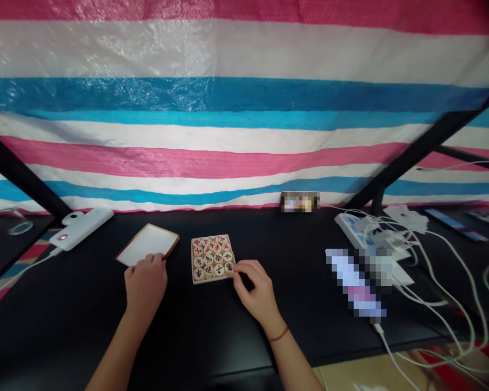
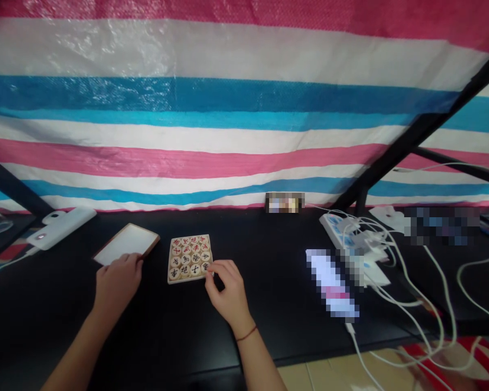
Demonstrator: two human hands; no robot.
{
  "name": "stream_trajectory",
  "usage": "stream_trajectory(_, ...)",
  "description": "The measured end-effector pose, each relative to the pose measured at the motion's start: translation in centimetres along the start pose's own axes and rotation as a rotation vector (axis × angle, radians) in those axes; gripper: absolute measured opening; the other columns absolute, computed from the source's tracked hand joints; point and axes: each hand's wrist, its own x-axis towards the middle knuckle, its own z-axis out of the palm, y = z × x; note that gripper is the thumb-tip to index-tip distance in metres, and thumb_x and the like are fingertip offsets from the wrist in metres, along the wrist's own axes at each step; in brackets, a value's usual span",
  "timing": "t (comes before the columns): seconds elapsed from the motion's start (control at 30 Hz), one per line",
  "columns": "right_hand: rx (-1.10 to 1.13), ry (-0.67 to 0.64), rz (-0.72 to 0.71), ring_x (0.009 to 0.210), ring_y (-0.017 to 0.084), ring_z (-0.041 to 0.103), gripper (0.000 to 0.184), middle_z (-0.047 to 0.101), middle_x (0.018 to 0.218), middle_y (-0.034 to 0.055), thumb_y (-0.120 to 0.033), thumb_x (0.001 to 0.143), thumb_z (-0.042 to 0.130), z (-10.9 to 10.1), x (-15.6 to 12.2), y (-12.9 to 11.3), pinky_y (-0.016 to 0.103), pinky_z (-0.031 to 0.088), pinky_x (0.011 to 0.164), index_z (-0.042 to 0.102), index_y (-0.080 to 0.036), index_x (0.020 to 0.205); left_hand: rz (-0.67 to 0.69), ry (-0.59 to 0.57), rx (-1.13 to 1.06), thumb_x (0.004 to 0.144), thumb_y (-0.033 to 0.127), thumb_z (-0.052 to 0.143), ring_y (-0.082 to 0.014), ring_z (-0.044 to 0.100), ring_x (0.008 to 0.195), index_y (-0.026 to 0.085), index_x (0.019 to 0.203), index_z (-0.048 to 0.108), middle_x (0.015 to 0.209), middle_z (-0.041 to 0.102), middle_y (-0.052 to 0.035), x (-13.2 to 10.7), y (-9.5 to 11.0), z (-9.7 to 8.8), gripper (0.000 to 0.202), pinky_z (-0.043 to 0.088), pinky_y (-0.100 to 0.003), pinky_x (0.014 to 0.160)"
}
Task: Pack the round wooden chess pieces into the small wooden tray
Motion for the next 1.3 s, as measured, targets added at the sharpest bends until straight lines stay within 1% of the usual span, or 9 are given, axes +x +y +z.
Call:
stream_trajectory(0.1, 0.036, -0.011, 0.014, 0.097, 0.024, 0.062, 0.018, 0.066, 0.099, 0.0087, -0.019, 0.087, 0.053, 0.3, 0.1, -1.0, 0.041, 0.052, 0.085, 0.064, -0.023, 0.101, 0.003, 0.06, -0.377, 0.091, 0.032, 0.036, -0.0274, 0.065, 0.081, 0.017, 0.094, 0.063, 0.09, 0.068, -0.0105, -0.5, 0.3, -2.9, 0.031, 0.048, -0.043, 0.077)
stream_trajectory(0.23, 0.237, -0.003, 0.095, 0.122, 0.026, 0.053, 0.051, 0.048, 0.137, 0.0127, -0.027, 0.087, 0.057, 1.3, 1.3, -2.3, 0.043, 0.049, 0.098, 0.041, -0.025, 0.136, -0.038, -0.169, -1.07, 0.089, 0.053, 0.047, -0.023, 0.064, 0.086, 0.023, 0.105, 0.06, 0.092, 0.068, -0.005, -1.0, 2.3, -6.8, 0.037, 0.052, -0.033, 0.073)
stream_trajectory(0.3, 0.367, 0.025, 0.167, 0.121, 0.025, 0.054, 0.06, 0.045, 0.141, 0.0136, -0.031, 0.09, 0.053, 1.9, 2.4, -2.4, 0.04, 0.051, 0.097, 0.027, -0.025, 0.144, -0.107, -0.302, -1.384, 0.084, 0.06, 0.052, -0.0243, 0.065, 0.089, 0.021, 0.108, 0.061, 0.098, 0.069, -0.0076, -0.9, 3.4, -7.0, 0.047, 0.053, -0.034, 0.075)
stream_trajectory(0.4, 0.45, 0.086, 0.291, 0.111, 0.024, 0.062, 0.063, 0.055, 0.131, 0.0138, -0.03, 0.091, 0.051, 2.6, 4.3, -1.4, 0.038, 0.055, 0.089, 0.021, -0.024, 0.147, -0.263, -0.473, -1.652, 0.075, 0.062, 0.062, -0.025, 0.067, 0.087, 0.019, 0.121, 0.055, 0.102, 0.069, -0.0099, -0.3, 4.3, -4.9, 0.063, 0.054, -0.036, 0.073)
stream_trajectory(0.53, 0.364, 0.037, 0.341, 0.109, 0.024, 0.062, 0.054, 0.06, 0.128, 0.011, -0.028, 0.086, 0.058, 3.1, 5.6, 1.4, 0.038, 0.053, 0.09, 0.043, -0.023, 0.138, -0.402, -0.456, -1.564, 0.076, 0.057, 0.061, -0.0214, 0.069, 0.081, 0.021, 0.135, 0.044, 0.103, 0.068, -0.0082, 0.4, 4.6, -0.5, 0.071, 0.055, -0.035, 0.069)
stream_trajectory(0.67, 0.129, -0.023, 0.325, 0.117, 0.025, 0.058, 0.046, 0.059, 0.129, 0.0105, -0.031, 0.085, 0.058, 3.6, 5.2, 2.9, 0.043, 0.045, 0.102, 0.056, -0.023, 0.13, -0.34, -0.275, -1.302, 0.082, 0.053, 0.053, -0.0225, 0.068, 0.084, 0.019, 0.12, 0.056, 0.096, 0.068, -0.0064, 0.5, 4.5, 2.0, 0.052, 0.055, -0.034, 0.071)
stream_trajectory(0.83, 0.004, -0.11, 0.356, 0.118, 0.028, 0.058, 0.046, 0.059, 0.131, 0.0106, -0.031, 0.086, 0.056, 3.5, 4.8, 2.3, 0.046, 0.044, 0.102, 0.057, -0.023, 0.131, -0.316, -0.177, -1.135, 0.082, 0.05, 0.053, -0.02, 0.065, 0.073, 0.02, 0.109, 0.059, 0.077, 0.064, -0.0008, 0.0, 4.5, 2.3, 0.041, 0.051, -0.03, 0.066)
stream_trajectory(1.03, -0.022, -0.156, 0.362, 0.115, 0.027, 0.06, 0.046, 0.061, 0.13, 0.0093, -0.032, 0.087, 0.056, 2.3, 4.9, 2.1, 0.044, 0.046, 0.1, 0.057, -0.024, 0.132, -0.287, -0.204, -1.034, 0.082, 0.051, 0.053, -0.0178, 0.06, 0.063, 0.02, 0.102, 0.062, 0.066, 0.058, 0.0029, 0.2, 4.2, 2.3, 0.038, 0.047, -0.028, 0.059)
stream_trajectory(1.3, -0.18, -0.253, 0.394, 0.113, 0.031, 0.061, 0.05, 0.061, 0.13, 0.0091, -0.033, 0.087, 0.056, 1.8, 5.5, 0.7, 0.042, 0.05, 0.092, 0.053, -0.024, 0.136, -0.304, -0.253, -1.091, 0.079, 0.052, 0.055, -0.0218, 0.067, 0.074, 0.018, 0.103, 0.061, 0.081, 0.068, -0.0034, 0.8, 4.1, 2.8, 0.042, 0.052, -0.032, 0.066)
